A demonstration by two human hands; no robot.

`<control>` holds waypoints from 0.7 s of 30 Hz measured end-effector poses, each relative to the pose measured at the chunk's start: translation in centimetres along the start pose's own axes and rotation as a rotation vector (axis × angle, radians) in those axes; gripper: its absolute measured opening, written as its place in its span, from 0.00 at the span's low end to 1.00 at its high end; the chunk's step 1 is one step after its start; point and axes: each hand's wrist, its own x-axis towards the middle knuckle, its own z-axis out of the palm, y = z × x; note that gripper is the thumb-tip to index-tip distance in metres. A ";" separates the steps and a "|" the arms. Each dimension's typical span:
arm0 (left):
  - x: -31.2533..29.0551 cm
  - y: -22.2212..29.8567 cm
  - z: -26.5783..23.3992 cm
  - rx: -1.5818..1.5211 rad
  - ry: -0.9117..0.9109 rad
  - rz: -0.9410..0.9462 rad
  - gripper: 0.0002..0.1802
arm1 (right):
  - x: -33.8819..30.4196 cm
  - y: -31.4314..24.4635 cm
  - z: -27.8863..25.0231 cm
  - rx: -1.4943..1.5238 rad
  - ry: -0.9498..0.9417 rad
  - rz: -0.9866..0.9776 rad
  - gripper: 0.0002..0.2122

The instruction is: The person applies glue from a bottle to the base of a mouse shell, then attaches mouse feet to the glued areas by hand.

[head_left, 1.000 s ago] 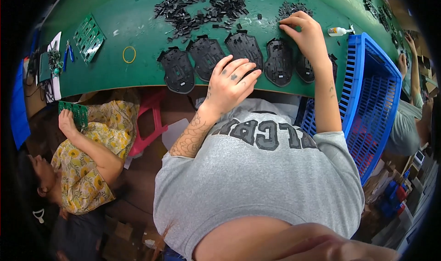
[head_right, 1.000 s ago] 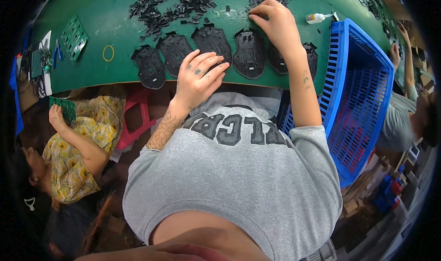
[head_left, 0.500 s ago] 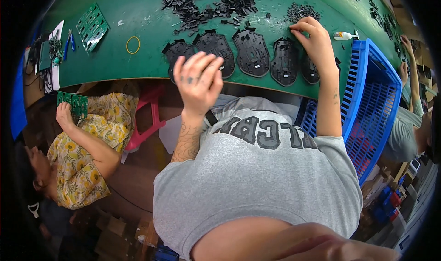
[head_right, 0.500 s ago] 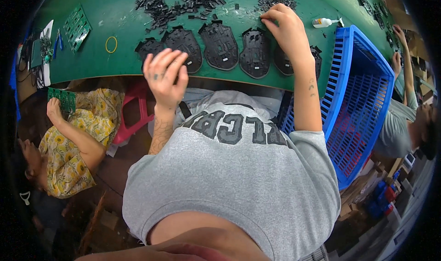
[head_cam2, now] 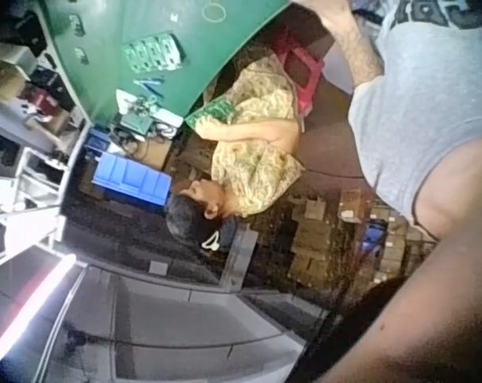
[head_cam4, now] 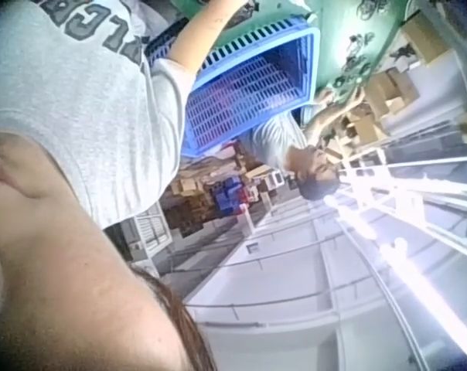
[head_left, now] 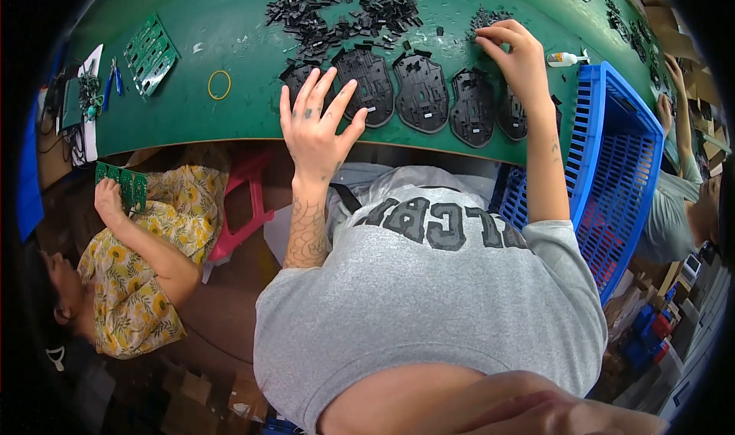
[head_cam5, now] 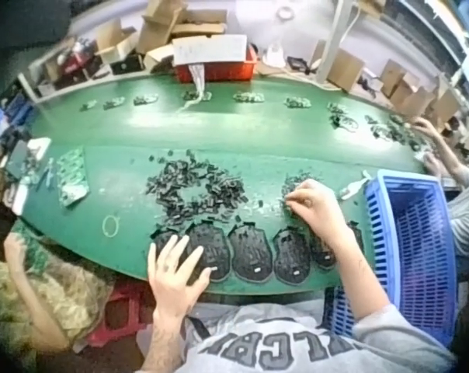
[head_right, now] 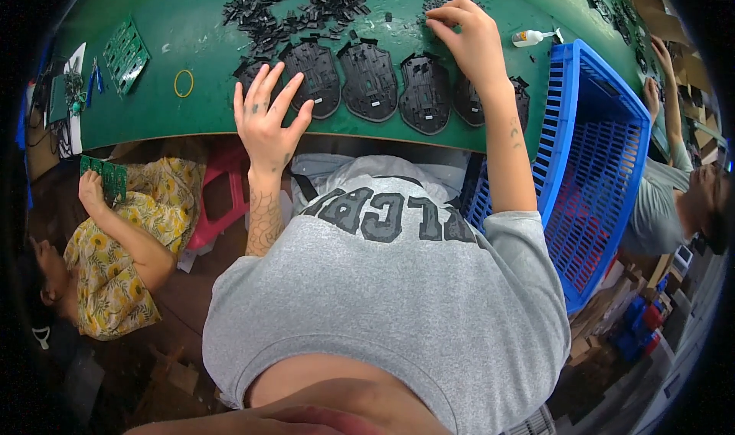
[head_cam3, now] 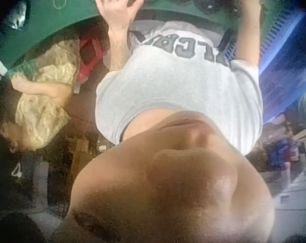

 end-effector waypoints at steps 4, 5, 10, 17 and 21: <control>0.1 -0.1 0.2 -0.007 0.024 -0.002 0.22 | 0.5 0.7 1.1 -0.045 -0.011 0.003 0.07; 0.2 -0.1 0.3 -0.005 0.030 0.003 0.22 | 0.5 0.6 1.1 -0.017 -0.013 0.025 0.07; -0.1 -0.4 0.5 0.000 0.042 0.012 0.20 | 0.7 0.2 1.3 0.006 -0.017 0.029 0.08; -0.3 -0.5 0.5 -0.010 0.050 0.006 0.19 | 1.1 0.2 1.6 0.033 -0.025 0.016 0.06; -0.1 -0.2 0.4 -0.013 0.038 0.000 0.21 | 0.2 -2.6 0.9 0.310 0.067 0.186 0.06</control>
